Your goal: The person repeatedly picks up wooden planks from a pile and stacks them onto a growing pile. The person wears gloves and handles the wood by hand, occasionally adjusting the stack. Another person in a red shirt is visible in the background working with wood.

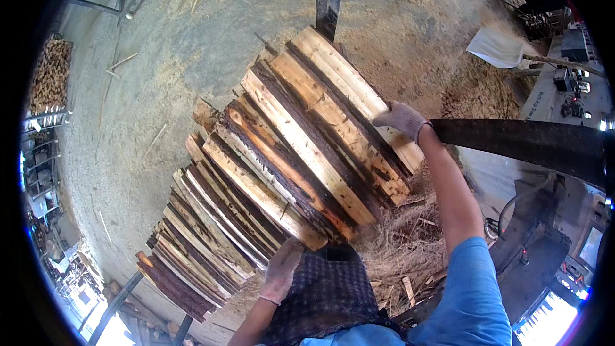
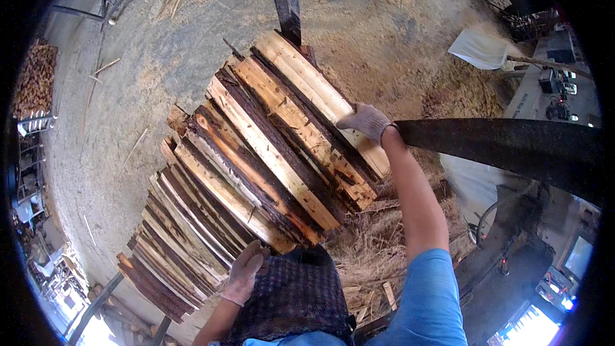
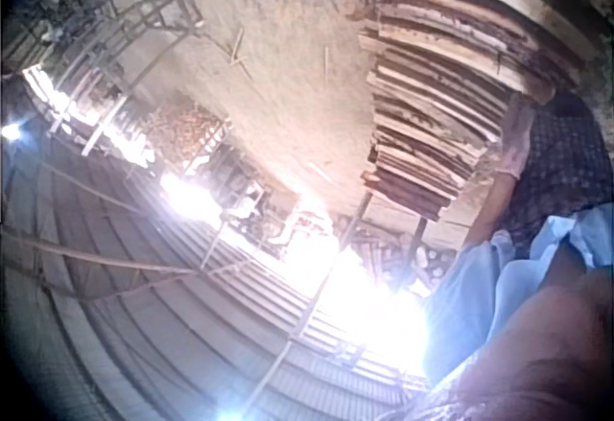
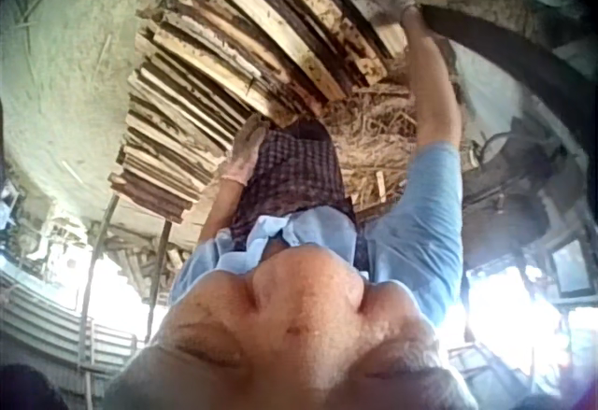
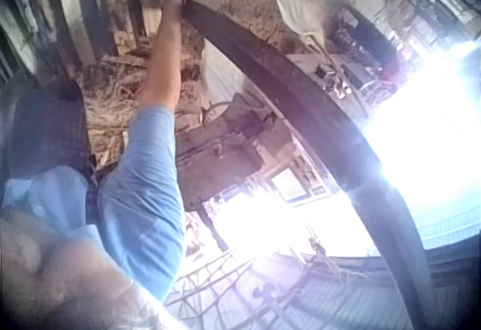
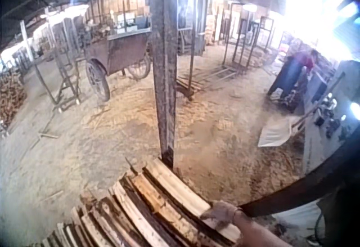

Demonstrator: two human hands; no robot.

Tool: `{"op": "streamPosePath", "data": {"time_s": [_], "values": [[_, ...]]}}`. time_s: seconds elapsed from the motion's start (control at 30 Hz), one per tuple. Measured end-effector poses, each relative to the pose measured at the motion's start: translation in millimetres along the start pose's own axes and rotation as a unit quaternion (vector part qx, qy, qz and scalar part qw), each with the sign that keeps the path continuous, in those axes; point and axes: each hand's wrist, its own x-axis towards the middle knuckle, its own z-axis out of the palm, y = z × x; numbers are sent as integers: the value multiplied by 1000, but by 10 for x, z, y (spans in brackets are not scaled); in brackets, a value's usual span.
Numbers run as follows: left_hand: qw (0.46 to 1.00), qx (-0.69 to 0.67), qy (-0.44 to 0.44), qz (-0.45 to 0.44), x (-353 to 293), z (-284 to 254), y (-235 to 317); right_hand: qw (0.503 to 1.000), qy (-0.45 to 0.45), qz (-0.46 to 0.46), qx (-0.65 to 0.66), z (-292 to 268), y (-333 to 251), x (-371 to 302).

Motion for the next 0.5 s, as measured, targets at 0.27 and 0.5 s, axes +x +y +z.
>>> {"op": "streamPosePath", "data": {"time_s": [0.27,0.5], "values": [[999,-24,-14,35,69,46,-96,996,48,4,-78,-180,-226,-309],[986,-66,-129,82,154,660,645,966,250,-22,-53,-208,-792,-1462]]}}
